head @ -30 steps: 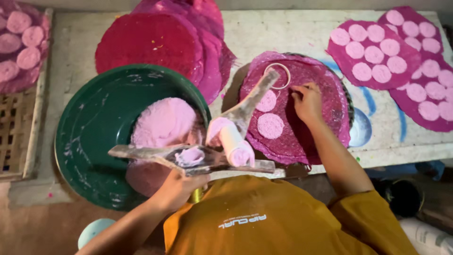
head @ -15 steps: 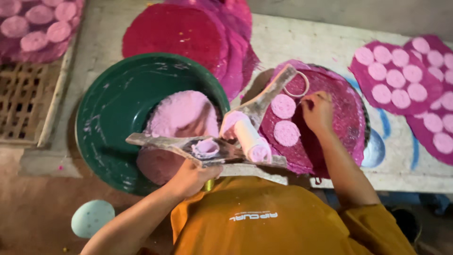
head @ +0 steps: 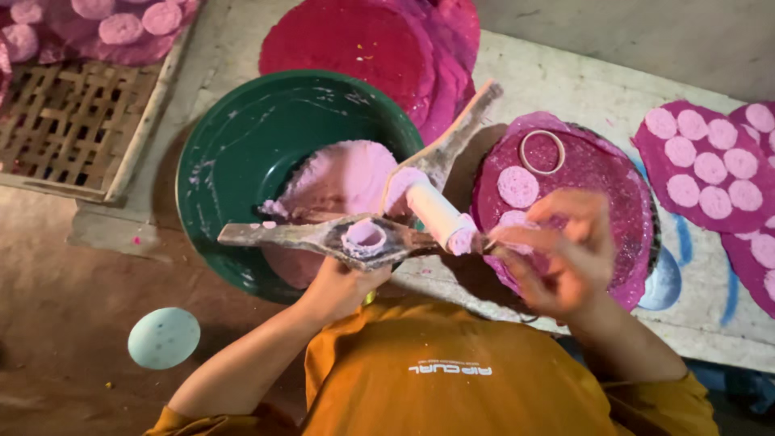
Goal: The person prepares pink wafers by scooping pink paste from a bucket, spreading it onto a pink circular base, and placing smaller circles on top using a wooden tool and a ring mold.
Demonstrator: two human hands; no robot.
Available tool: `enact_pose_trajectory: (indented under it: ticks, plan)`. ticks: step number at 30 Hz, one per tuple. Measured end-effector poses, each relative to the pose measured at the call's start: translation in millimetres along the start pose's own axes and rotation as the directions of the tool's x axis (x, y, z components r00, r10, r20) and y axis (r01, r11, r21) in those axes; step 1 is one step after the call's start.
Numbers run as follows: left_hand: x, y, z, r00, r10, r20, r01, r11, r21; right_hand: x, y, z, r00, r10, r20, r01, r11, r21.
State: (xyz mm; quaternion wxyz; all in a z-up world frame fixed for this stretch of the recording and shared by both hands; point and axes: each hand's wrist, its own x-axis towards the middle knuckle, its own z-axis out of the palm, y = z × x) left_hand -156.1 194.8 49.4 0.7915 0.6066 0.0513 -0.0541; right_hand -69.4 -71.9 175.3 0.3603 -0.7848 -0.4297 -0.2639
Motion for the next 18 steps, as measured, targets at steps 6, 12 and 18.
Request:
enact_pose_trajectory:
  ticks: [6,12,18]
  plan:
    - [-15.5,23.6,-8.5,0.993,0.120,0.009,-0.120,0.992,-0.044,24.1,-36.2,30.3,0.991,-0.133,0.028,0.135,0.986,-0.094]
    - [-17.6,5.1,-26.9,0.992,0.109,-0.066,-0.118,0.981,-0.156,20.8,-45.6,68.3,0.990,-0.135,-0.033,0.133,0.990,-0.055]
    - [-15.4,-18.0,-78.6,0.959,0.020,-0.284,-0.099,0.959,-0.266,-28.0,-14.2,91.6,0.951,0.308,0.028,-0.303,0.907,0.293]
